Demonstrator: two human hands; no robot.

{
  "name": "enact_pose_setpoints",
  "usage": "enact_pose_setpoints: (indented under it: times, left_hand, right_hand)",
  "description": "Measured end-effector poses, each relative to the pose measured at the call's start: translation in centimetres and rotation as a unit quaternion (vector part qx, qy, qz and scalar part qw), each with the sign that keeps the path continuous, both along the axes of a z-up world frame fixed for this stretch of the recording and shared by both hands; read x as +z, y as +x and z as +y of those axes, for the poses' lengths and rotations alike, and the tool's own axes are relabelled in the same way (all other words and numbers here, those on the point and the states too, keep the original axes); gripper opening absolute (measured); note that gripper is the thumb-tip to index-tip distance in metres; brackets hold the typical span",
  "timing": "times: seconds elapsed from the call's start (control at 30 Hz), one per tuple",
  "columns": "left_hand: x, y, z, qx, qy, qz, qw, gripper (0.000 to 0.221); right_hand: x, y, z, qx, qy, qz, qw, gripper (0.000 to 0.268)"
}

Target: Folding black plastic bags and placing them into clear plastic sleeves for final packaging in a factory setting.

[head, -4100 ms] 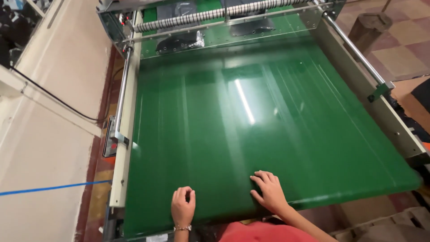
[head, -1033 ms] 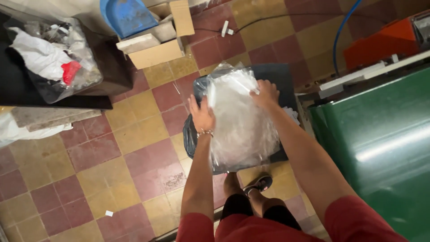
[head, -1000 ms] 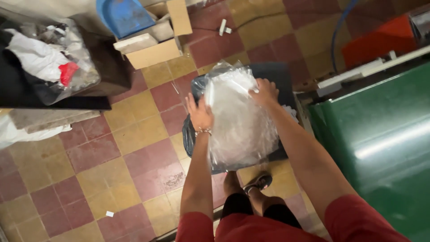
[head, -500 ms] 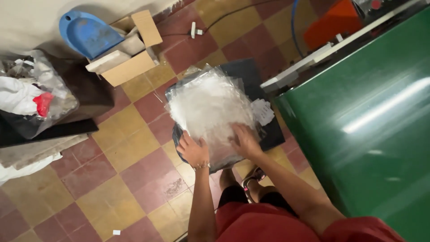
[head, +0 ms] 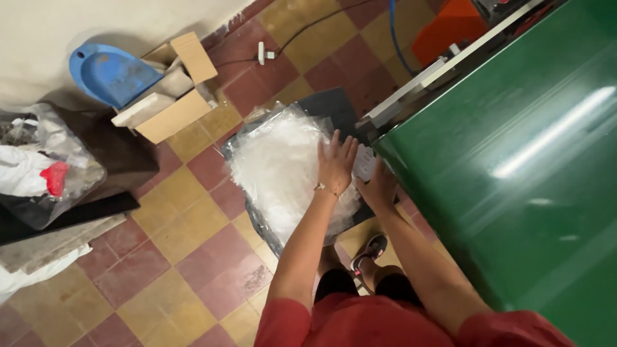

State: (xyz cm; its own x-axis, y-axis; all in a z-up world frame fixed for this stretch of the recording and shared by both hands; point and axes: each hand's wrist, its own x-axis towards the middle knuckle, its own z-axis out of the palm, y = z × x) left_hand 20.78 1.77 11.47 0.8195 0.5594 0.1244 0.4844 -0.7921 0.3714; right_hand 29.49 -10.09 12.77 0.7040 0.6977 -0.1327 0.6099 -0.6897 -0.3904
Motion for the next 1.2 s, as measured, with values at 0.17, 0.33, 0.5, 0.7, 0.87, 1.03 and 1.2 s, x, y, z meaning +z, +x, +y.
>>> enact_pose_setpoints:
  times: [0.17, 0.33, 0.5, 0.7, 0.87, 1.03, 1.2]
  left_hand:
    - [-3.1, 2.5, 0.9, -0.035, -0.032, 0.085, 0.995, 0.057]
    - [0.6, 1.1, 1.9, -0.006, -0.108, -0.08, 0.991, 0.082]
    - [6.6, -4.6, -2.2, 0.038, -0.064, -0.119, 0.99, 0.067]
    - [10.9, -8.1, -10.0, 0.02, -0.16, -0.236, 0.958, 0.036]
    - [17.0, -0.6, -14.2, -0.162, -0.207, -0.258, 0.93, 0.033]
    - [24.0, 7.8, -18.1, -0.391, -0.153, -0.283, 0.862, 0.033]
    - [26.7, 10.6, -23.5, -0.471, -0.173, -0.275, 0.82, 0.028]
  right_hand:
    - [0.0, 0.2, 0.5, 0.02, -0.003, -0.031, 0.999, 0.077]
    - [3.5, -0.2, -0.3, 0.042, 0.014, -0.035, 0.998, 0.056]
    - [0.7, -3.9, -6.7, 0.165, 0.075, 0.049, 0.982, 0.066]
    - [15.3, -3.4, -14.8, 0.205, 0.145, 0.268, 0.93, 0.047]
    - [18.2, -0.9, -23.0, 0.003, 0.219, 0.28, 0.935, 0.029]
    - [19.4, 0.9, -31.8, -0.158, 0.289, 0.098, 0.939, 0.02]
    - [19.6, 0.9, -39.6, -0.329, 0.239, -0.006, 0.914, 0.023]
